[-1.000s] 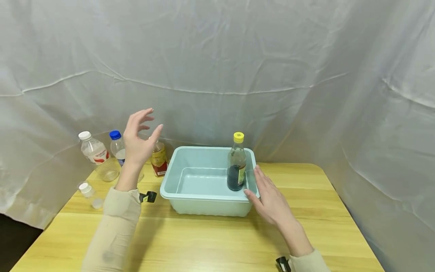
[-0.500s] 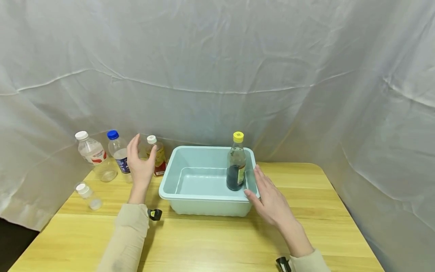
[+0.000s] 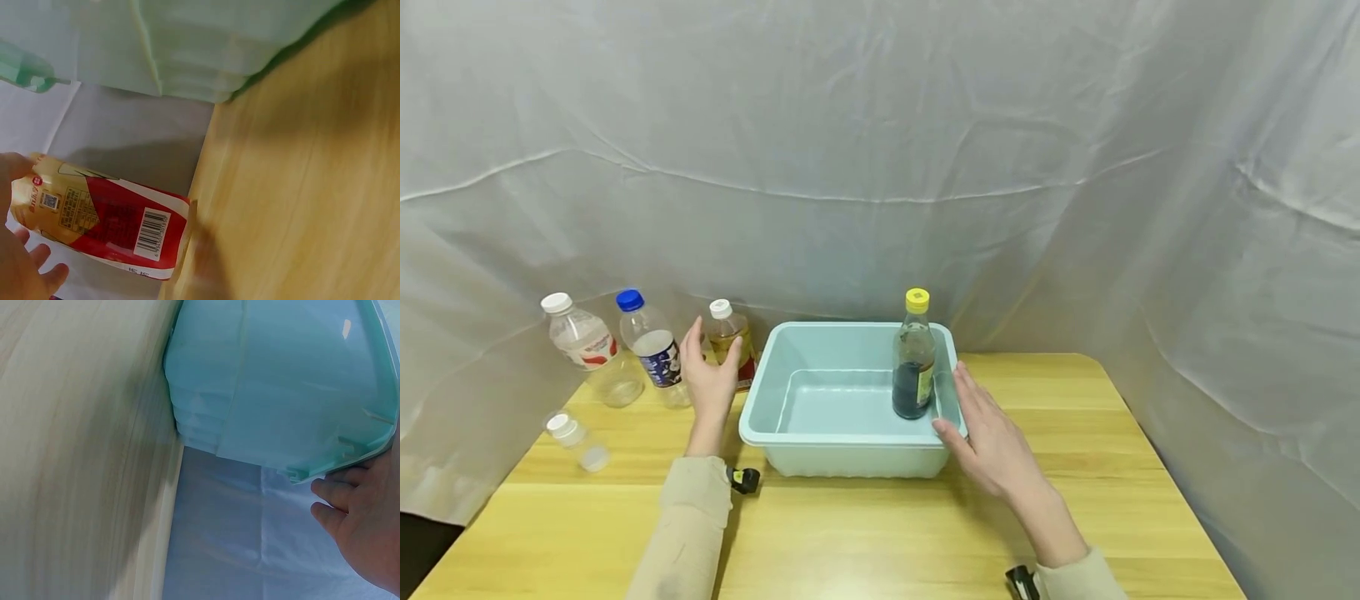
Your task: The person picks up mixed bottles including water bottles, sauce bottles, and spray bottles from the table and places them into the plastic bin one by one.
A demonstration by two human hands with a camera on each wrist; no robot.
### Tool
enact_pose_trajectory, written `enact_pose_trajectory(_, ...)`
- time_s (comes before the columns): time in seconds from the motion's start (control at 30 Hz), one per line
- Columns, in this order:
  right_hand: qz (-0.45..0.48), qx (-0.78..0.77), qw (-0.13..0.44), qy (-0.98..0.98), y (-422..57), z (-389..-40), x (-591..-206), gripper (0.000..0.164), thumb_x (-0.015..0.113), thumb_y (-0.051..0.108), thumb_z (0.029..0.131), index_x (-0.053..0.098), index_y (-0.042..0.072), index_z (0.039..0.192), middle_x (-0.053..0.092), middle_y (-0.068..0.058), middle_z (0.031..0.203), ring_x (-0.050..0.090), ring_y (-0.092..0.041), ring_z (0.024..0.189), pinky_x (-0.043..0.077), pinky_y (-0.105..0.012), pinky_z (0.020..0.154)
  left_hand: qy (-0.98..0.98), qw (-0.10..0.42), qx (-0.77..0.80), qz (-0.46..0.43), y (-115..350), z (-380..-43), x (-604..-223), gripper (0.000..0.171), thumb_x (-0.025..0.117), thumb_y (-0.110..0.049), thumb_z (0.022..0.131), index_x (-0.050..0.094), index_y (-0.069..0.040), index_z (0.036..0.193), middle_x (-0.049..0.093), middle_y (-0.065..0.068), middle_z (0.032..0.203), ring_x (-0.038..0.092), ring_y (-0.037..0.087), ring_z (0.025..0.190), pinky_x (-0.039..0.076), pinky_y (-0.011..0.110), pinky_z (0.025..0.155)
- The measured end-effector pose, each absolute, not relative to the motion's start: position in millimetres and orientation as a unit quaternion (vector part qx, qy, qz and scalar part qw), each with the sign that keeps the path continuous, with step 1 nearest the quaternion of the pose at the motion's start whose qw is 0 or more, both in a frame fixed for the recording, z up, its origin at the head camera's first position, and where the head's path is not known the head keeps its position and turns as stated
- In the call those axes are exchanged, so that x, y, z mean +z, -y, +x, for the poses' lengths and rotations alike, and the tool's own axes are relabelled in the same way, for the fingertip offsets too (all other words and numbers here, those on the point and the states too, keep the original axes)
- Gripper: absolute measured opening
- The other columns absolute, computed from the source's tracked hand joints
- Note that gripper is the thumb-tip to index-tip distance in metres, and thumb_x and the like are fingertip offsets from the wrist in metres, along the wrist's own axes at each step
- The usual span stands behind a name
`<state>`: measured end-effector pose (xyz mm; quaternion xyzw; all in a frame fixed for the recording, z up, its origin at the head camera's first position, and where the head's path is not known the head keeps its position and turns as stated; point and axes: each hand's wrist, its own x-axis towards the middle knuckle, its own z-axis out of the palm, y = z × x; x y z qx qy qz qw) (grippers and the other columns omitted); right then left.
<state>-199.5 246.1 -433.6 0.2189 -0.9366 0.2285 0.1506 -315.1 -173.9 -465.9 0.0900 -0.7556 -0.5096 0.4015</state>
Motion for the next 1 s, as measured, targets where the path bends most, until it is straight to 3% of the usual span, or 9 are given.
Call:
enact_pose_trajectory(0.47,0.223,0.220,0.159,0.936,-244.7,-197.8,-432.9,0.073,0.054,0.035,0.108,0.023,0.000,0.164,0.023,-0.018,0.170,0.035,-0.045,0.149,0.035,-0.062,0.117,0.782,0.373,-0.494,0.072,176.6,-315.5,-471.4,0.073,0.081,-0.014,0.090,0.047,-0.009,0.156,0.047,0.022,0.153,0.043,0.042,0.142,0.031,0.057,0.121)
enact_pose_trajectory(1.0,0.224,0.223,0.162,0.935,-245.5,-197.5,-433.5,0.072,0.054,0.035,0.108,0.025,-0.001,0.163,0.023,-0.017,0.170,0.036,-0.046,0.148,0.036,-0.063,0.116,0.779,0.375,-0.498,0.063,173.9,-313.3,-467.6,0.072,0.082,-0.012,0.089,0.050,-0.006,0.153,0.050,0.024,0.150,0.045,0.042,0.140,0.033,0.054,0.121)
